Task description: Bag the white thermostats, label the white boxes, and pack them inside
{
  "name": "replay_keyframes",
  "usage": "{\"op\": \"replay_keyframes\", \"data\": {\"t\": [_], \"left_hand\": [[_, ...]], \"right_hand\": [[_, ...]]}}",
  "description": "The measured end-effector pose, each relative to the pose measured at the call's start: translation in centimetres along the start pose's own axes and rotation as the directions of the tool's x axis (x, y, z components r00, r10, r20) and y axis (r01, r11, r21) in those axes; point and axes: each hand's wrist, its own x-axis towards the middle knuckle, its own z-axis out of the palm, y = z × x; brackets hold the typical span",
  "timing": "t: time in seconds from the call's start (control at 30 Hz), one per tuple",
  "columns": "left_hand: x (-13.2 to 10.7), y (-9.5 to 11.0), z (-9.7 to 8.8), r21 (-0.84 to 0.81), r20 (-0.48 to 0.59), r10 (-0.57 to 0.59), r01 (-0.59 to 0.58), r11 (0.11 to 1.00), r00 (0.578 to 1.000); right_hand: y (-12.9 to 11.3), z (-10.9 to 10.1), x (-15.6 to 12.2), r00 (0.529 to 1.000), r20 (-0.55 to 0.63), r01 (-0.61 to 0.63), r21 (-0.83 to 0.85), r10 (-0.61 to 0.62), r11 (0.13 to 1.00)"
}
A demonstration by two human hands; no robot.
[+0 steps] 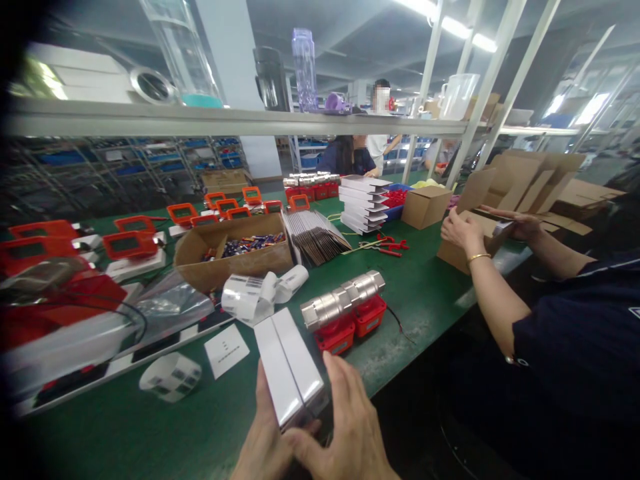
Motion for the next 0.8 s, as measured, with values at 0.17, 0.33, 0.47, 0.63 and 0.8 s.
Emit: {"op": "replay_keyframes", "data": {"t": [0.17,0.33,0.47,0.63,0.8], "left_hand": [[0.6,-0.8,0.6,0.065,-0.043,0.048,-0.045,0.997,0.998],[1.2,-0.5,1.5,0.120,-0.103,0.140,-0.128,0.985,0.985],[1.8,-0.5,1.8,0.170,-0.148,0.255,-0.229,0.958,0.956],[1.6,-0.9,2.4,0.228,-0.195,0.281,-0.236,0.945,0.940],[0.3,-1.8,4.2,0.242,-0.222,0.311,-0.257,0.936,0.924]], "right_hand": [[8.8,-3.4,6.0,0.848,-0.302,-0.333,0.339,0.437,0.880],[15.9,-3.1,10.9,0.875,-0.081,-0.394,0.452,0.477,0.800],[16.6,-1.9,11.0,0.899,0.021,-0.391,0.489,0.437,0.780],[16.5,-1.6,10.3,0.901,0.087,-0.410,0.493,0.425,0.768],[17.7,-1.7,10.2,0.879,0.158,-0.467,0.469,0.450,0.749]]}}
